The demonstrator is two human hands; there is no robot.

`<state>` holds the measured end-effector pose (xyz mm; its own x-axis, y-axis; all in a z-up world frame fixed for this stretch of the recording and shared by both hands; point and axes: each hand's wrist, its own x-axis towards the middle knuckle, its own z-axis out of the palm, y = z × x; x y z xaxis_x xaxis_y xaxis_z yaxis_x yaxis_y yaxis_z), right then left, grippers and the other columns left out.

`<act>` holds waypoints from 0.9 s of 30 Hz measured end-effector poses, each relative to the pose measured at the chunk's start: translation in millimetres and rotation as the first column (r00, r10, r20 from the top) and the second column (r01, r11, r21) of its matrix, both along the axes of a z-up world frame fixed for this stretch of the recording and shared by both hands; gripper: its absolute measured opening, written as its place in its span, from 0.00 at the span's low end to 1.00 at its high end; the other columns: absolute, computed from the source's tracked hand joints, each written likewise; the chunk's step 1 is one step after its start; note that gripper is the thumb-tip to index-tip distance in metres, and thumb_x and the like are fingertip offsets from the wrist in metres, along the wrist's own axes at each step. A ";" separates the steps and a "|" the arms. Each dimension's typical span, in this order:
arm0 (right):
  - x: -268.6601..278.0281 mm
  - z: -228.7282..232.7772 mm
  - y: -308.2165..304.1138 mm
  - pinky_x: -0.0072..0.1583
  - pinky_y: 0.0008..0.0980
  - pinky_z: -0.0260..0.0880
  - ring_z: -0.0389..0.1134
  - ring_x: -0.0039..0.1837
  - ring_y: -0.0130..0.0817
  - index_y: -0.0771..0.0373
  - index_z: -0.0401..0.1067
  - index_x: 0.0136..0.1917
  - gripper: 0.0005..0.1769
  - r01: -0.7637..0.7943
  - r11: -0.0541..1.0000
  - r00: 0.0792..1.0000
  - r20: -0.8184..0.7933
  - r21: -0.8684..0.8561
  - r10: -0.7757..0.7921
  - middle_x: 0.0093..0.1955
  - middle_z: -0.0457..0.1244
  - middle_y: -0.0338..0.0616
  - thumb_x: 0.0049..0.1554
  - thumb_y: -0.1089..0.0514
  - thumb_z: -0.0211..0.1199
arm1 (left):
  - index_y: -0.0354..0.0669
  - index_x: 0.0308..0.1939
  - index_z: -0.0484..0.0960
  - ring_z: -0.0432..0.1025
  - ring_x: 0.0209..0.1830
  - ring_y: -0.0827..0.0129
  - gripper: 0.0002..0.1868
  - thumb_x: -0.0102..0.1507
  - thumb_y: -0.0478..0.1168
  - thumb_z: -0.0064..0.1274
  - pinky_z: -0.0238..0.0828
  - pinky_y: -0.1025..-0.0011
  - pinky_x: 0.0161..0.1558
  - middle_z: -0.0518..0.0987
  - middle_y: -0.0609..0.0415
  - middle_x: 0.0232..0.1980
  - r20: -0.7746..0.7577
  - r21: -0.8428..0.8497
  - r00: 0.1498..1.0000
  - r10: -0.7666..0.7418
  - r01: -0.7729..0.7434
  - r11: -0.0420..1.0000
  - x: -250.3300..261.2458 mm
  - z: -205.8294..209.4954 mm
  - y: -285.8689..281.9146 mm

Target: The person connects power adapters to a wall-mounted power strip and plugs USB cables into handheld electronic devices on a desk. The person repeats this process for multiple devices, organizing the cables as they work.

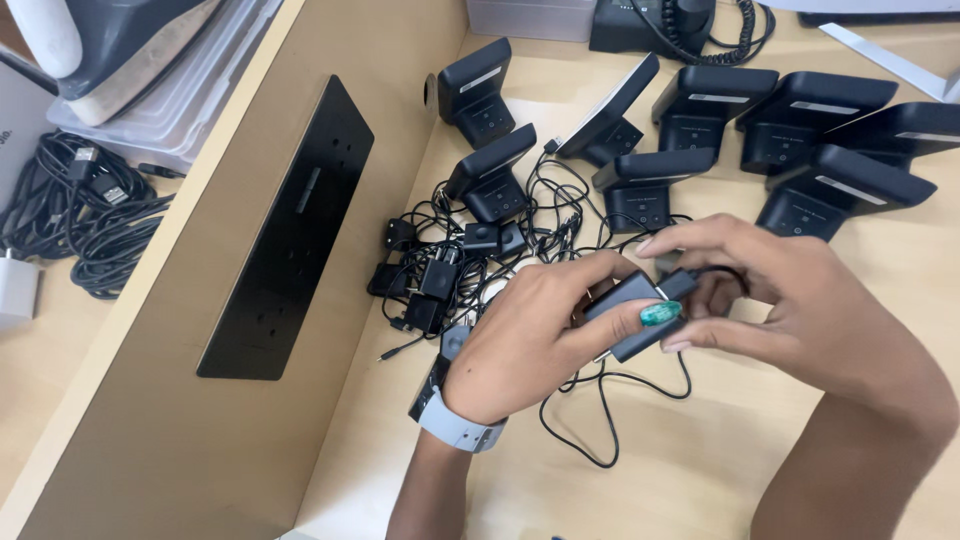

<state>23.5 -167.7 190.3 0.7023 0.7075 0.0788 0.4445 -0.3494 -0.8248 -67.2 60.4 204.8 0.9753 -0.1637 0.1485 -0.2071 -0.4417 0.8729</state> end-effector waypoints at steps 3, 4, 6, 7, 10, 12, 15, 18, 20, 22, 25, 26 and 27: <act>-3.5 -3.0 -5.7 0.43 0.27 0.75 0.73 0.45 0.29 0.67 0.70 0.65 0.28 -0.044 0.968 0.998 -0.039 0.247 0.056 0.52 0.68 0.47 0.51 0.61 0.70 | 0.37 0.50 0.81 0.67 0.27 0.74 0.15 0.67 0.46 0.58 0.62 0.72 0.31 0.76 0.55 0.29 -0.035 -0.191 0.996 -0.084 0.075 0.979 -7.4 1.4 10.5; -4.4 -3.2 -8.0 0.42 0.26 0.75 0.72 0.45 0.29 0.69 0.70 0.63 0.23 -0.087 0.938 0.995 -0.011 0.336 0.096 0.52 0.68 0.48 0.55 0.63 0.66 | 0.37 0.50 0.80 0.65 0.29 0.76 0.15 0.67 0.45 0.59 0.60 0.73 0.32 0.75 0.57 0.31 -0.062 -0.281 0.988 -0.141 0.118 0.952 -12.8 2.1 14.4; -5.2 -4.9 -8.5 0.42 0.25 0.73 0.71 0.43 0.27 0.71 0.70 0.60 0.15 -0.159 0.844 0.983 0.003 0.512 0.184 0.49 0.68 0.48 0.60 0.65 0.62 | 0.36 0.51 0.78 0.64 0.33 0.81 0.15 0.69 0.44 0.60 0.60 0.75 0.35 0.74 0.60 0.34 -0.047 -0.427 0.963 -0.264 0.220 0.877 -20.5 2.4 16.7; -5.3 -5.4 -7.6 0.42 0.24 0.71 0.70 0.42 0.26 0.71 0.72 0.58 0.11 -0.183 0.781 0.972 -0.010 0.597 0.235 0.47 0.69 0.48 0.61 0.67 0.61 | 0.36 0.52 0.77 0.65 0.35 0.82 0.15 0.71 0.44 0.61 0.62 0.77 0.38 0.75 0.61 0.36 -0.008 -0.482 0.945 -0.327 0.283 0.829 -22.9 2.4 16.4; -18.0 -10.2 5.7 0.39 0.22 0.66 0.65 0.38 0.25 0.71 0.75 0.53 0.07 -0.056 0.717 0.993 -0.036 0.695 0.112 0.43 0.69 0.46 0.62 0.68 0.59 | 0.36 0.52 0.76 0.64 0.35 0.84 0.15 0.70 0.43 0.61 0.60 0.79 0.38 0.73 0.62 0.37 0.018 -0.517 0.955 -0.295 0.261 0.815 -24.1 2.7 11.6; -27.6 -12.8 23.1 0.39 0.20 0.61 0.62 0.37 0.24 0.71 0.76 0.53 0.08 0.077 0.741 0.997 -0.047 0.667 -0.062 0.41 0.67 0.45 0.64 0.68 0.58 | 0.37 0.51 0.76 0.61 0.33 0.85 0.15 0.67 0.42 0.61 0.57 0.80 0.35 0.71 0.63 0.37 0.001 -0.499 0.980 -0.201 0.174 0.849 -23.1 2.7 1.4; -39.0 -9.3 52.7 0.43 0.18 0.55 0.58 0.39 0.22 0.70 0.76 0.61 0.12 0.199 0.797 0.964 0.031 0.570 -0.263 0.41 0.63 0.42 0.66 0.67 0.57 | 0.37 0.48 0.76 0.60 0.30 0.85 0.15 0.64 0.42 0.62 0.54 0.82 0.31 0.70 0.64 0.34 -0.006 -0.427 1.000 -0.009 0.006 0.904 -20.6 2.5 -10.8; -45.6 2.0 76.1 0.45 0.21 0.55 0.56 0.40 0.21 0.66 0.71 0.71 0.25 0.215 0.842 0.926 0.169 0.495 -0.336 0.42 0.60 0.41 0.60 0.67 0.58 | 0.38 0.45 0.76 0.63 0.26 0.87 0.15 0.64 0.42 0.64 0.57 0.83 0.29 0.73 0.64 0.31 0.041 -0.398 0.984 0.172 -0.142 0.906 -15.4 1.0 -16.2; -49.4 8.5 85.4 0.42 0.22 0.57 0.57 0.38 0.21 0.65 0.68 0.73 0.30 0.257 0.862 0.913 0.182 0.437 -0.364 0.35 0.59 0.41 0.57 0.68 0.58 | 0.38 0.45 0.74 0.64 0.28 0.88 0.14 0.67 0.42 0.62 0.60 0.84 0.33 0.73 0.64 0.33 0.062 -0.544 0.984 0.169 -0.109 0.832 -12.1 -0.3 -16.8; -52.6 10.8 90.5 0.46 0.26 0.63 0.64 0.42 0.23 0.66 0.66 0.72 0.28 0.235 0.868 0.915 0.203 0.438 -0.350 0.39 0.63 0.43 0.57 0.70 0.56 | 0.38 0.47 0.74 0.64 0.32 0.87 0.14 0.67 0.41 0.62 0.62 0.84 0.34 0.73 0.63 0.35 0.091 -0.527 0.962 0.257 -0.172 0.832 -11.1 -1.2 -17.4; -51.7 6.8 89.7 0.45 0.30 0.69 0.69 0.41 0.26 0.66 0.66 0.71 0.30 0.209 0.873 0.929 0.189 0.441 -0.318 0.42 0.67 0.45 0.55 0.73 0.50 | 0.38 0.46 0.73 0.69 0.36 0.87 0.13 0.67 0.40 0.61 0.68 0.85 0.36 0.75 0.63 0.37 0.130 -0.545 0.927 0.351 -0.229 0.806 -7.6 -2.3 -14.8; -50.5 3.8 89.5 0.43 0.31 0.70 0.70 0.40 0.27 0.66 0.66 0.71 0.31 0.202 0.874 0.936 0.176 0.442 -0.305 0.43 0.67 0.46 0.54 0.73 0.48 | 0.38 0.46 0.72 0.72 0.37 0.86 0.13 0.67 0.39 0.61 0.70 0.85 0.37 0.77 0.62 0.38 0.140 -0.558 0.916 0.377 -0.241 0.794 -6.0 -2.6 -13.1; -51.0 0.3 89.9 0.43 0.31 0.70 0.70 0.39 0.28 0.66 0.66 0.70 0.29 0.218 0.885 0.935 0.172 0.410 -0.310 0.41 0.66 0.46 0.55 0.73 0.49 | 0.38 0.46 0.72 0.72 0.37 0.86 0.12 0.67 0.38 0.60 0.71 0.85 0.37 0.77 0.62 0.38 0.144 -0.549 0.902 0.407 -0.270 0.791 -5.5 -2.8 -10.5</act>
